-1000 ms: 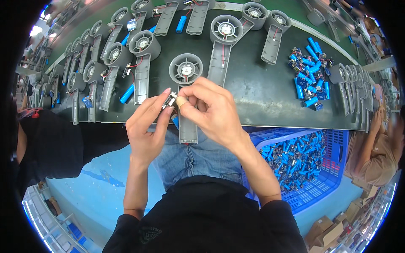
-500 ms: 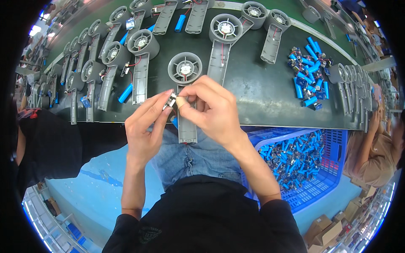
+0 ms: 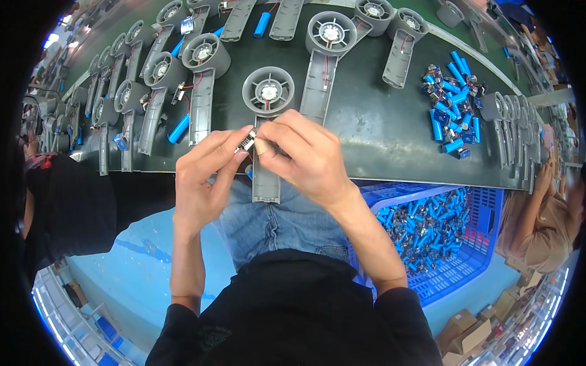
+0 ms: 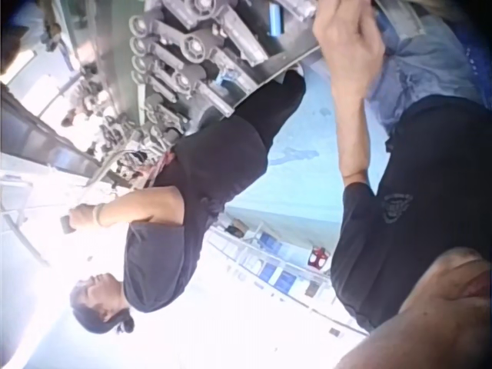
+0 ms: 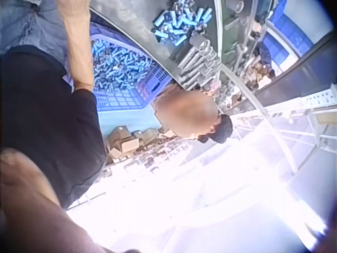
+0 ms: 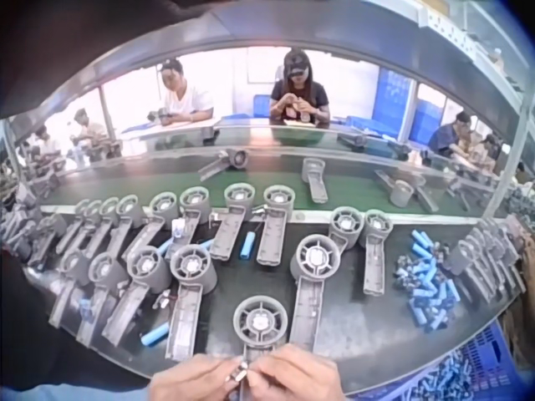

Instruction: Assembling small metal and plastic components on a production line.

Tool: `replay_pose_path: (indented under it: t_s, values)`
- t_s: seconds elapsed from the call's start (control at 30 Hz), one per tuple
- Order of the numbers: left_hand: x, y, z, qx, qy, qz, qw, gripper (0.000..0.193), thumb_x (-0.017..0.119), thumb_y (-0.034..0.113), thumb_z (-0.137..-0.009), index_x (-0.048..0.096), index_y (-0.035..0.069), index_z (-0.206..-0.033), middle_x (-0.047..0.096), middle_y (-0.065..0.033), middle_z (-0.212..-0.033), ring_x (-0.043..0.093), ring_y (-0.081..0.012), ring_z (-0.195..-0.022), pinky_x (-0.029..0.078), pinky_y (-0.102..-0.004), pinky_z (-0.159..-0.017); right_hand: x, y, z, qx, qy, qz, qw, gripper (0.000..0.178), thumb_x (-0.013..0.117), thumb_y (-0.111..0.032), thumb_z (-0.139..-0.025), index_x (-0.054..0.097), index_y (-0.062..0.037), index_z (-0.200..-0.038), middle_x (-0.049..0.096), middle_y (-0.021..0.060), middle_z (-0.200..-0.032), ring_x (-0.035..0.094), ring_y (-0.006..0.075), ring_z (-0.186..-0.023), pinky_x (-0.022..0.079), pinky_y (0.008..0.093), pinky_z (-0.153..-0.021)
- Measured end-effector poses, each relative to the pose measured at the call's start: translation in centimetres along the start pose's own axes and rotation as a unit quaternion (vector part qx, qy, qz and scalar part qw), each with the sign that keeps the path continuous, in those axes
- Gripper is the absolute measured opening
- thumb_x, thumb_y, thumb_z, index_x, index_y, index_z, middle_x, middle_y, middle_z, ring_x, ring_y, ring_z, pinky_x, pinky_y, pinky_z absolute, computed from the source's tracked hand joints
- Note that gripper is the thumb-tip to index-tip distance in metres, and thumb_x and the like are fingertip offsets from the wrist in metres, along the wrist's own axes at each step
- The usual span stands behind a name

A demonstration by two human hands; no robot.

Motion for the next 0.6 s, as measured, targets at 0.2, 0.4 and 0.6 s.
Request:
replay_pose_path:
  t_s: [0.2,0.4,0.6]
  values:
    - [-0.3,-0.4,-0.3,0.0,-0.033,0.017,0.999,0.034,0.063,-0.009,-0.087,0.067,-0.004,-0.121,0.07,-0.0152,-0.102,0.068,-0.0215,-0.085,0.053,-0.0287,-0.074,0.0,-0.1,-0.3,-0.028,-0.003,0.011,1.0,0.018,0.077,0.007,-0.074,0.069,0.0006,-0.087,0.061,0.0037,-0.079,0.055,0.0091,-0.057,0.044,0.0235,-0.048]
    - [-0.2,0.1,-0.8,-0.014,-0.025,0.025,0.999,0.032,0.061,-0.008,-0.089,0.068,-0.004,-0.12,0.07,-0.0164,-0.101,0.068,-0.0221,-0.084,0.053,-0.029,-0.075,0.0,-0.1,-0.4,-0.013,-0.001,0.036,0.999,0.017,0.078,0.003,-0.076,0.068,-0.0005,-0.089,0.062,0.0043,-0.079,0.053,0.009,-0.054,0.042,0.0244,-0.047]
    - [0.9,-0.4,0.4,-0.106,0.035,0.091,0.99,0.025,0.058,-0.003,-0.094,0.065,-0.006,-0.117,0.067,-0.0144,-0.098,0.067,-0.0185,-0.077,0.053,-0.0296,-0.069,-1.7,-2.5,2.7,0.257,0.009,0.118,0.959,0.014,0.075,-0.007,-0.086,0.069,-0.0018,-0.097,0.055,0.0036,-0.062,0.048,0.0086,-0.049,0.035,0.0247,-0.044]
Point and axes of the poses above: each hand's wrist, its own z-axis away from the middle knuckle, its own x-axis out of the palm, y = z × x, the point moved 5 cm from there along -z, towards the middle knuckle
